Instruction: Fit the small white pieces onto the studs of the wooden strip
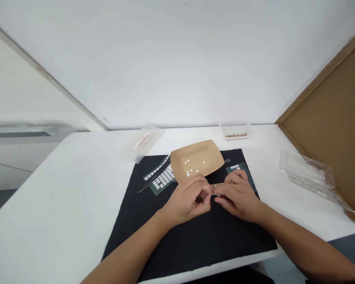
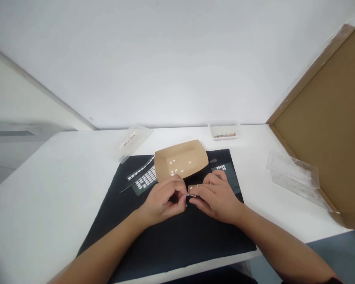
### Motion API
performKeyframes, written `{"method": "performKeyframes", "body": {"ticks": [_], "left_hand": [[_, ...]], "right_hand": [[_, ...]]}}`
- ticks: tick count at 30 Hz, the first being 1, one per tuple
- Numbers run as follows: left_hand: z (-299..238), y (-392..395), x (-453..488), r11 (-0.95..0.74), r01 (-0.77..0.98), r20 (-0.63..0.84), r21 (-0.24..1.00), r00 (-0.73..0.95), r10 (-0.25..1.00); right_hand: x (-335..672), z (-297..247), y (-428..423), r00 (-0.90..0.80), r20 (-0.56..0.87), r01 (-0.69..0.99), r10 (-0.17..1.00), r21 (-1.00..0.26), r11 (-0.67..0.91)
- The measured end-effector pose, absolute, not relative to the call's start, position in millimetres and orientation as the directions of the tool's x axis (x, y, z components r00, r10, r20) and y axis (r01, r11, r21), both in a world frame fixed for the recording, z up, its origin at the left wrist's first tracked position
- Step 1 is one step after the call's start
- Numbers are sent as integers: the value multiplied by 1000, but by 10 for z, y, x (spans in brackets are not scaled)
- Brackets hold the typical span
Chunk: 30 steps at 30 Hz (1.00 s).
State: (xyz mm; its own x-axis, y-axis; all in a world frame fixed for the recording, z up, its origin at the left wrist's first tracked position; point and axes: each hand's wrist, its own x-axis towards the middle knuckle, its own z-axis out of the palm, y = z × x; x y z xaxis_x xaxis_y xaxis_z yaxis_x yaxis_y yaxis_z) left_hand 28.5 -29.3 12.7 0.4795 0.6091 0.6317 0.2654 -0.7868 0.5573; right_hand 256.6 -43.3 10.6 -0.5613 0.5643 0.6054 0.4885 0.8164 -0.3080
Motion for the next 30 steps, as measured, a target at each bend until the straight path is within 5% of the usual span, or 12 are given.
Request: {"method": "performKeyframes", "body": {"ticks": [15, 23, 30], "left_hand": [[113, -359, 305, -663, 191, 542, 724, 438, 717], [102, -412, 325, -351, -48, 336, 935, 435, 835], [78, -413, 350, -176, -201, 248, 964, 428, 869]], "right_hand": [[2554, 152, -435, -528, 622, 514, 578, -308, 801], [2575, 154, -428, -527, 631, 504, 570, -308, 807], [2581, 163, -421, -526, 636, 517, 565, -289, 806]]}}
